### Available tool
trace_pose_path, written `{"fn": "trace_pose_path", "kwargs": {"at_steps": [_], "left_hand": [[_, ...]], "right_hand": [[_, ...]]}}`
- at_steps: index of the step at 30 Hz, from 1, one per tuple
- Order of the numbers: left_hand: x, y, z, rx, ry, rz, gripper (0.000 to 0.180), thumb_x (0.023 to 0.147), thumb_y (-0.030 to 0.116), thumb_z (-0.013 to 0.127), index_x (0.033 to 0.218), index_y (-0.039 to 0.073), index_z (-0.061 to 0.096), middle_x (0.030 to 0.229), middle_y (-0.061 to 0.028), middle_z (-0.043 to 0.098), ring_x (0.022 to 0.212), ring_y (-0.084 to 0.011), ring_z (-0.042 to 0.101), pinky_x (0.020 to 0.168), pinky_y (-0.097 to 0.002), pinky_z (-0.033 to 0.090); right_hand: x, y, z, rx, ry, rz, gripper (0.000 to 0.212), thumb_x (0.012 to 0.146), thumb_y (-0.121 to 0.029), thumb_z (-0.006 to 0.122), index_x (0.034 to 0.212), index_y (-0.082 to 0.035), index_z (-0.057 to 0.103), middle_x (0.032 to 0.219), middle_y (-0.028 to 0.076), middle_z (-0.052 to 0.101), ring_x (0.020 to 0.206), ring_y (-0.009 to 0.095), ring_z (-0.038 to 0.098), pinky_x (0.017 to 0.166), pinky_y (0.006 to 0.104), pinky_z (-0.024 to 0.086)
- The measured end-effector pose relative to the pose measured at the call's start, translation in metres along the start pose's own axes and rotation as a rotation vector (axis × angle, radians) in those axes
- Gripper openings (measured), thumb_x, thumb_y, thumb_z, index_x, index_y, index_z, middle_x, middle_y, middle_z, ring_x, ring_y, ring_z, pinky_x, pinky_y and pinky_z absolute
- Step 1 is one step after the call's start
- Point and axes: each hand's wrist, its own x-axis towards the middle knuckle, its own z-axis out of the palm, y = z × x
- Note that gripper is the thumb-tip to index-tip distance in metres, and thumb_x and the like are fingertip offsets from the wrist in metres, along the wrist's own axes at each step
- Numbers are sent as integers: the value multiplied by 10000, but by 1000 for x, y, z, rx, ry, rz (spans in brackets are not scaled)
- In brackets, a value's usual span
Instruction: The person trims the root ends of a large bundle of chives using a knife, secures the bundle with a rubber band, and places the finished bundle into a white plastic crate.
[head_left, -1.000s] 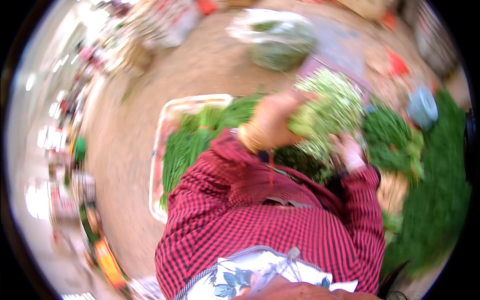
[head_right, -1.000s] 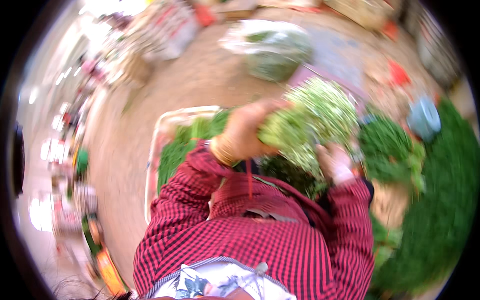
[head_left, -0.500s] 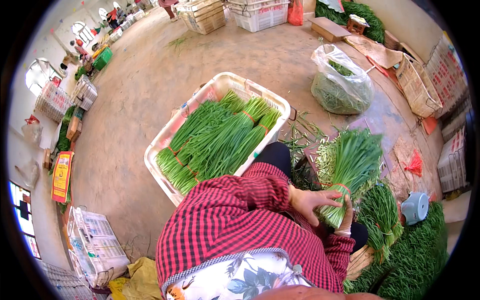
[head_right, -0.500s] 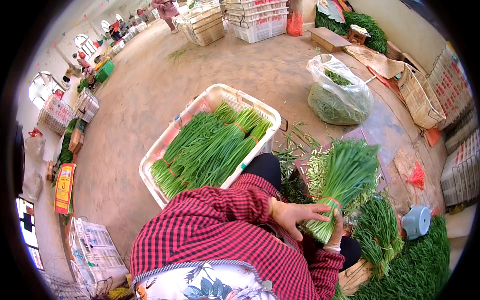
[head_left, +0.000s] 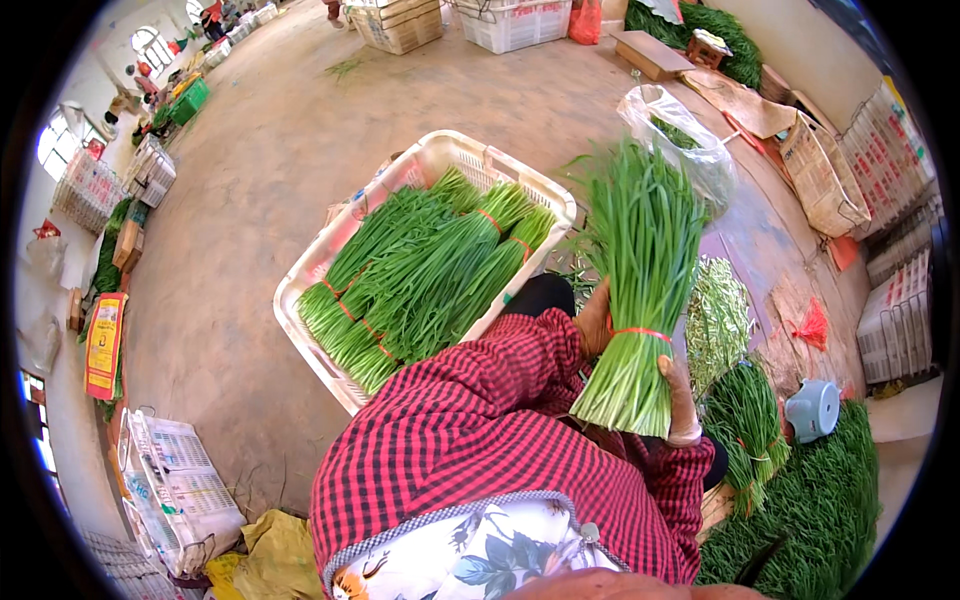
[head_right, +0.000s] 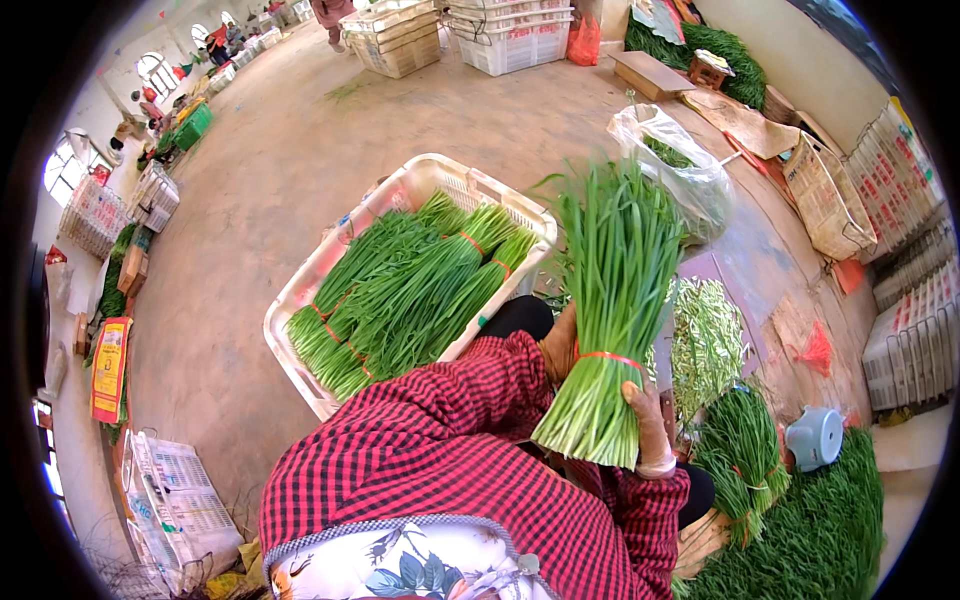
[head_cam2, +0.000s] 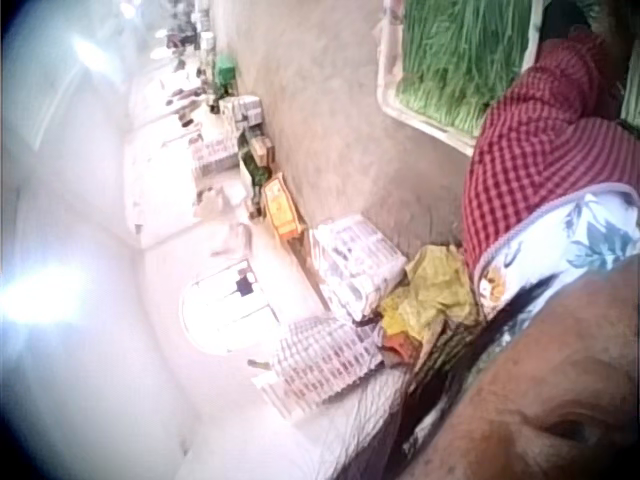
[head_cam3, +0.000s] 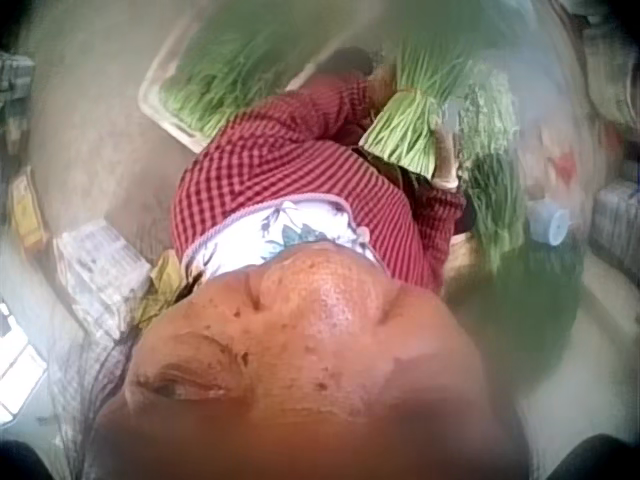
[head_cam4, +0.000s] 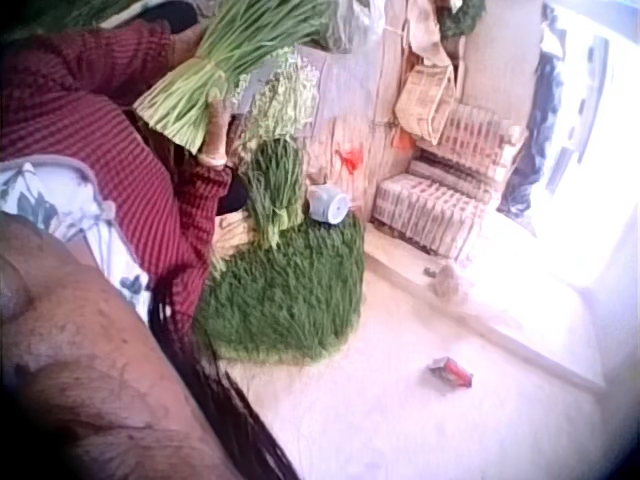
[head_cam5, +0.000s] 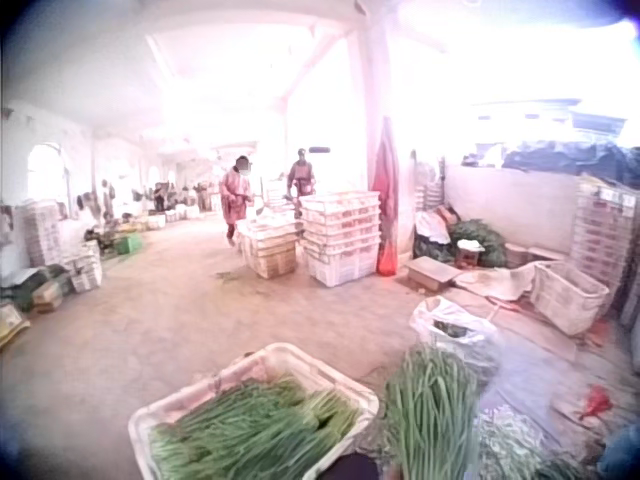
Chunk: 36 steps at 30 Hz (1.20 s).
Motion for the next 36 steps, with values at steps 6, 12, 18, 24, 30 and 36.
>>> {"fn": "trace_pose_path", "kwargs": {"at_steps": [6,12,18,24,30,36], "left_hand": [[35,-12,-39,156,-37,28,535,946,581,486,1126,105,650,1024,-62,683,877,-216,631,798,-385,534],[-11,16,-17,498,253,64,507,953,541,492,1127,86,634,1022,-66,672,874,-209,627,791,-382,535],[-10,23,-10,621,268,46,480,960,500,497,1127,67,618,1021,-70,662,871,-203,624,785,-379,536],[-50,43,-29,788,310,154,453,968,460,503,1128,48,603,1020,-74,652,869,-197,620,778,-375,537],[10,3,-6,-39,-130,-42,481,960,444,525,1165,22,632,1101,-151,688,995,-250,655,890,-426,538],[6,5,-13,16,15,-70,542,957,454,524,1272,16,578,1207,-176,646,1058,-285,644,965,-471,507]], "right_hand": [[-12,-5,6,-75,64,-112,577,899,-269,641,1375,-8,446,1214,96,607,1032,178,625,884,307,512],[22,1,22,-323,-35,-229,736,865,-399,711,1417,-9,420,1297,119,575,1154,182,538,999,325,433],[17,8,6,-353,-72,-257,767,859,-418,711,1438,-15,410,1326,109,571,1173,197,549,1023,329,425],[-5,-19,45,-153,-112,67,627,883,-384,680,1343,-10,474,1181,104,616,1016,161,609,881,304,490],[-15,14,-14,-233,71,-18,895,874,-330,698,1493,95,211,1445,176,405,1289,224,442,1068,309,357],[-5,9,-10,-240,-39,5,967,844,-385,730,1501,82,196,1418,163,437,1252,219,477,1033,323,401]]}}
